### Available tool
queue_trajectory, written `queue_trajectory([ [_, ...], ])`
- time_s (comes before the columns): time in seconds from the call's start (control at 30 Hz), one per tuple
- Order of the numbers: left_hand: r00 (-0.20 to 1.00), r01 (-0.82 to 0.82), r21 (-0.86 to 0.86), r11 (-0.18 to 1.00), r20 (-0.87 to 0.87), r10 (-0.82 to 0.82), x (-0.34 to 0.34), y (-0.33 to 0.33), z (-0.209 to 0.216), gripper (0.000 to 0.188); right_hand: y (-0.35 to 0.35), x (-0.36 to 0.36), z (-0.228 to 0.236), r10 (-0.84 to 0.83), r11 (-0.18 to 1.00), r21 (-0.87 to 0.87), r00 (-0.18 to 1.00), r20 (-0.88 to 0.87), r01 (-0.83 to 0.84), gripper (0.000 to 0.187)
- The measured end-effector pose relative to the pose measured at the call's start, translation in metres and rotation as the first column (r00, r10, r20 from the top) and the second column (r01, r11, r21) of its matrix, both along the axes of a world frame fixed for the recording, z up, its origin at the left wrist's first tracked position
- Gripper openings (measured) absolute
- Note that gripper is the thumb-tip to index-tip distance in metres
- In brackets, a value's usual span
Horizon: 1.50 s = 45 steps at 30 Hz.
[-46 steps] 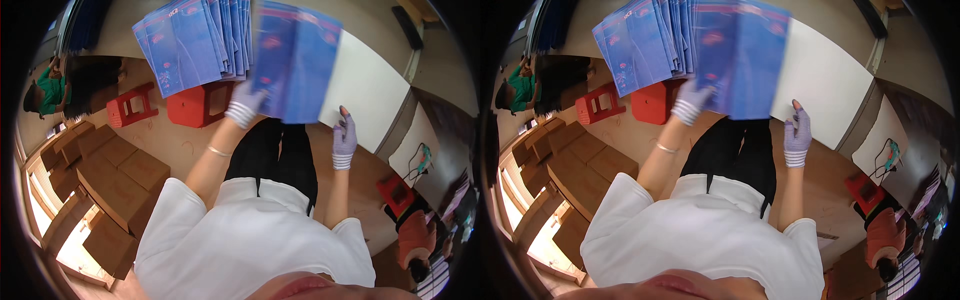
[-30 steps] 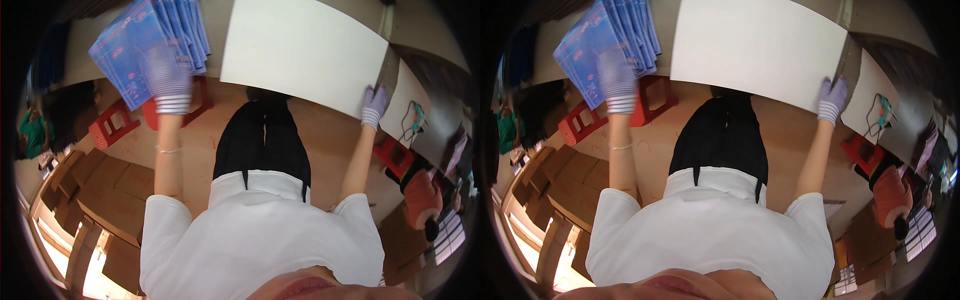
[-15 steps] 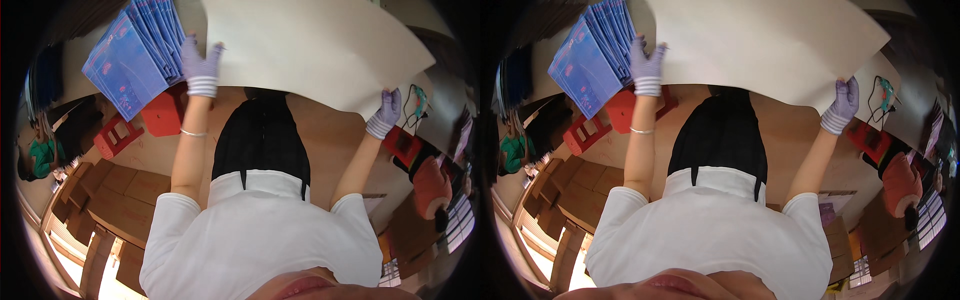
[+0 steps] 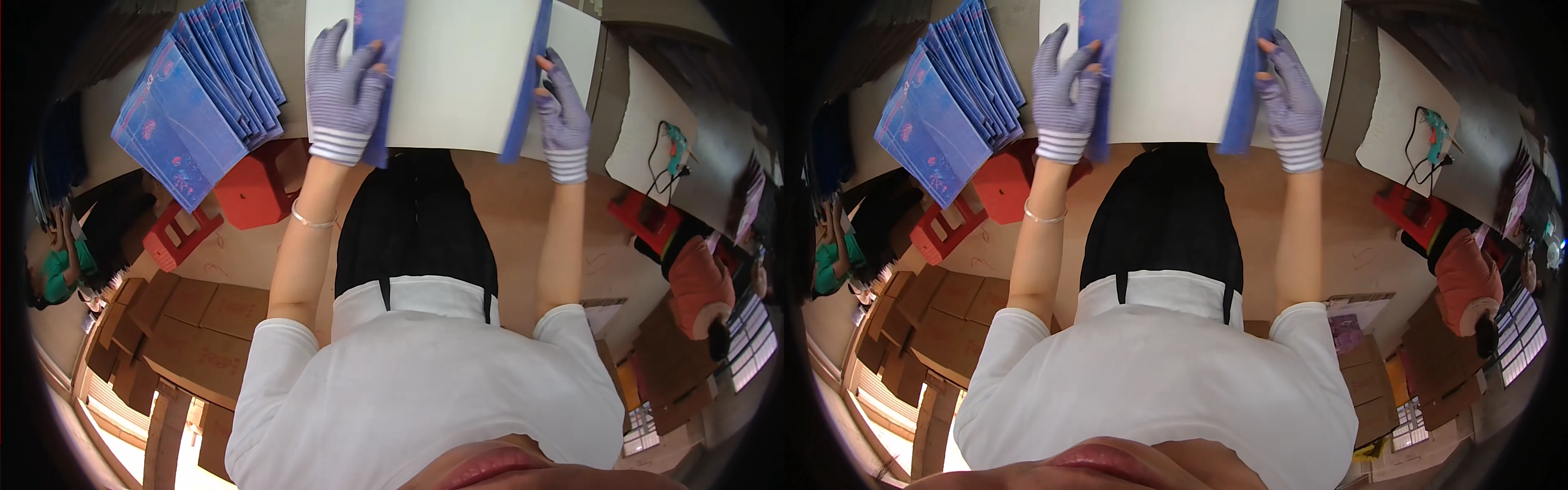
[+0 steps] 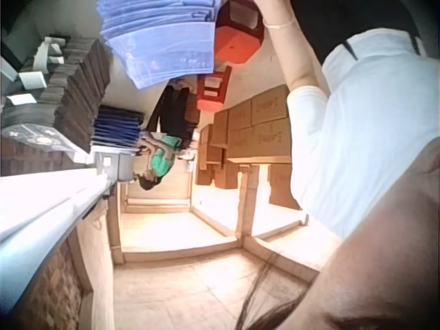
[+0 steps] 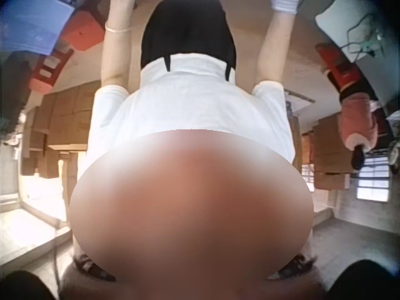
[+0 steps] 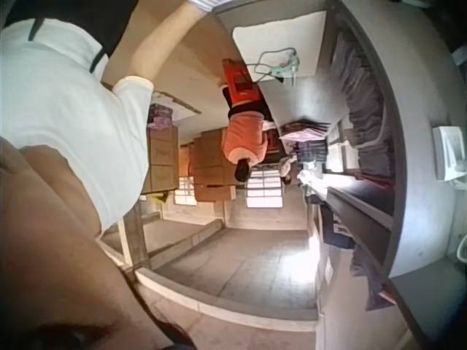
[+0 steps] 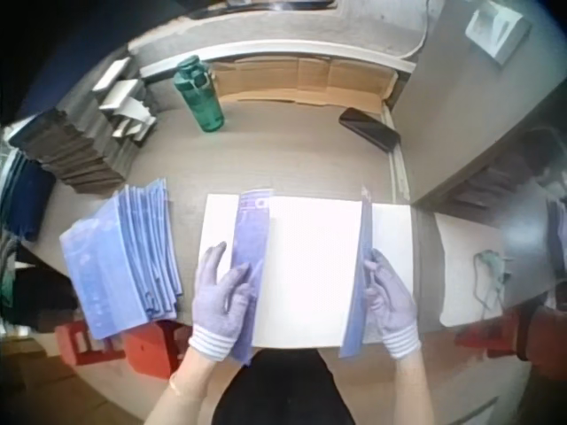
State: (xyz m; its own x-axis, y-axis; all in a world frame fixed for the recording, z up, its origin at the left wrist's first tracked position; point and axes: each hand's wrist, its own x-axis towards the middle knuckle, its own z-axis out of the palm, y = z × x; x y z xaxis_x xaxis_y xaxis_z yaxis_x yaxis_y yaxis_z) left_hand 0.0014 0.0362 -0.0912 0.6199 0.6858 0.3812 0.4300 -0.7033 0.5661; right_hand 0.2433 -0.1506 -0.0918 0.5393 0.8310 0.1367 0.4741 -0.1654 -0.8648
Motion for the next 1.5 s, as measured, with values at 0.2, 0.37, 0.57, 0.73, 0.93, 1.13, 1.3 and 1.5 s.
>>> queue_trajectory([
  [0.2,0.932,0.152,-0.012,0.988,-0.331,-0.148,0.040,-0.014,-0.021,0.059,0.032,-0.019,-0.042,0.002,0.996,-0.090,0.974,0.226,0.019,0.084],
  [0.37,0.870,0.267,-0.015,0.964,-0.426,-0.248,0.046,-0.011,-0.020,0.059,0.040,-0.018,-0.053,0.131,0.980,-0.197,0.869,0.478,-0.039,0.077],
  [0.57,0.850,0.289,0.034,0.957,-0.469,-0.240,0.042,-0.006,-0.025,0.057,0.041,-0.016,-0.059,0.173,0.963,-0.269,0.822,0.543,-0.025,0.074],
  [0.73,0.866,0.241,0.083,0.967,-0.468,-0.175,0.039,-0.007,-0.049,0.054,0.043,-0.018,-0.060,0.190,0.958,-0.287,0.797,0.574,-0.022,0.075],
  [0.93,0.871,0.256,0.066,0.964,-0.449,-0.201,0.039,-0.007,-0.049,0.052,0.045,-0.020,-0.060,0.206,0.946,-0.324,0.781,0.589,-0.005,0.075],
  [1.13,0.888,0.268,0.060,0.962,-0.402,-0.223,0.041,-0.006,-0.047,0.053,0.046,-0.020,-0.059,0.218,0.936,-0.352,0.765,0.606,0.012,0.074],
  [1.3,0.886,0.270,0.037,0.962,-0.400,-0.233,0.040,-0.006,-0.047,0.055,0.048,-0.022,-0.056,0.244,0.917,-0.398,0.741,0.625,0.034,0.072],
  [1.5,0.869,0.265,0.016,0.964,-0.437,-0.232,0.042,-0.008,-0.042,0.056,0.048,-0.024,-0.059,0.276,0.880,-0.468,0.715,0.643,0.082,0.072],
])
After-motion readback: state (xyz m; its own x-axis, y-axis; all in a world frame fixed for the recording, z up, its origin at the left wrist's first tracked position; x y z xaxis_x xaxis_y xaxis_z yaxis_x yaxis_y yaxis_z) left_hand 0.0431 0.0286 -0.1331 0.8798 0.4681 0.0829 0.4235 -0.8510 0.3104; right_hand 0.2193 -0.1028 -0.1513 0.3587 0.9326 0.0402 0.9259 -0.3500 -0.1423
